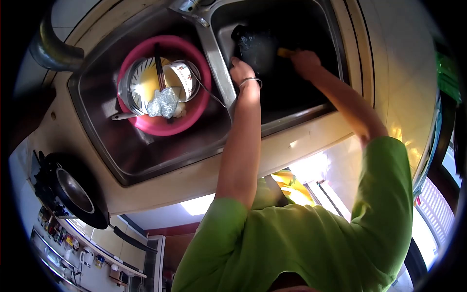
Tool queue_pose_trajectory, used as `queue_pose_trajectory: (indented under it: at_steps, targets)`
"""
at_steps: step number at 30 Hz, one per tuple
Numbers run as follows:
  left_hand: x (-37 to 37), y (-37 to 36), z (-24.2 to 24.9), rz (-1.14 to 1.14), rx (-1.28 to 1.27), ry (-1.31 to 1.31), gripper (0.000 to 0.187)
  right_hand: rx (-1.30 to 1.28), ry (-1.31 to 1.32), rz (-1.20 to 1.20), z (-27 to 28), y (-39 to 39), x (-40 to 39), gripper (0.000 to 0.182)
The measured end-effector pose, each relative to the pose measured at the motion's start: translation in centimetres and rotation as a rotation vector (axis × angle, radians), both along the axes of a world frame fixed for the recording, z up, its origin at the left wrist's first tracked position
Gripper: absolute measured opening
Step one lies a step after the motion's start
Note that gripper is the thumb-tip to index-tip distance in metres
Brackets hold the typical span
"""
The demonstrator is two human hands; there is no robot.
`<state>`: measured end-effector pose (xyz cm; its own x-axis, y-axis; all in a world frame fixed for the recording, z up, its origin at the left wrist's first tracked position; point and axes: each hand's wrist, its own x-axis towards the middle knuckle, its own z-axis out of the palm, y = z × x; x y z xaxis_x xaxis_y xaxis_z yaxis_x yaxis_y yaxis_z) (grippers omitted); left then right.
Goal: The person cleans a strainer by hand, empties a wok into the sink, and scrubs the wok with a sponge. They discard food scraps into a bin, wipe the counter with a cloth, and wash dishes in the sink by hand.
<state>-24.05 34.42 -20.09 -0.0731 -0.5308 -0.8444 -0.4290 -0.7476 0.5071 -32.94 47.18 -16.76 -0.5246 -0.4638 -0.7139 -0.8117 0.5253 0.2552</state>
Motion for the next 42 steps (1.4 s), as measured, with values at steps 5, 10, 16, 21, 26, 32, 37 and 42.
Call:
queue_pose_trajectory:
  at_steps: [5, 10, 16, 21, 26, 32, 37, 42]
  targets:
    - [0.0, -0.2, 1.3, 0.061, 0.084, 0.068, 0.057, 0.098, 0.005, 0.113, 3.5, 2.1, 2.0, 0.019]
    - [-0.1, -0.3, 0.8, 0.052, 0.084, 0.072, 0.055, 0.042, 0.084, 0.062, 0.9, 0.5, 0.9, 0.018]
    - [0.1, -0.3, 1.1, 0.034, 0.050, 0.094, 0.055, 0.059, 0.054, 0.035, 1.6, 1.2, -0.7, 0.018]
    - [-0.2, -0.1, 0.4, 0.123, 0.127, 0.129, 0.056, 0.099, -0.102, 0.068, 2.6, 1.8, 3.2, 0.018]
    - [0.2, -0.4, 2.3, 0.052, 0.085, 0.143, 0.057, -0.056, 0.108, -0.050, 0.5, 0.8, -0.4, 0.018]
    - [0.5, 0.0, 1.4, 0.075, 0.093, 0.156, 0.059, -0.403, -0.360, -0.337, -5.0, -2.9, 5.8, 0.024]
    - [0.3, -0.2, 1.2, 0.122, 0.166, 0.216, 0.059, -0.292, -0.536, -0.514, 1.8, -2.6, 7.4, 0.025]
    - [-0.1, -0.3, 1.9, 0.182, 0.164, 0.250, 0.058, 0.179, -0.251, -0.056, 8.6, 0.3, 1.5, 0.027]
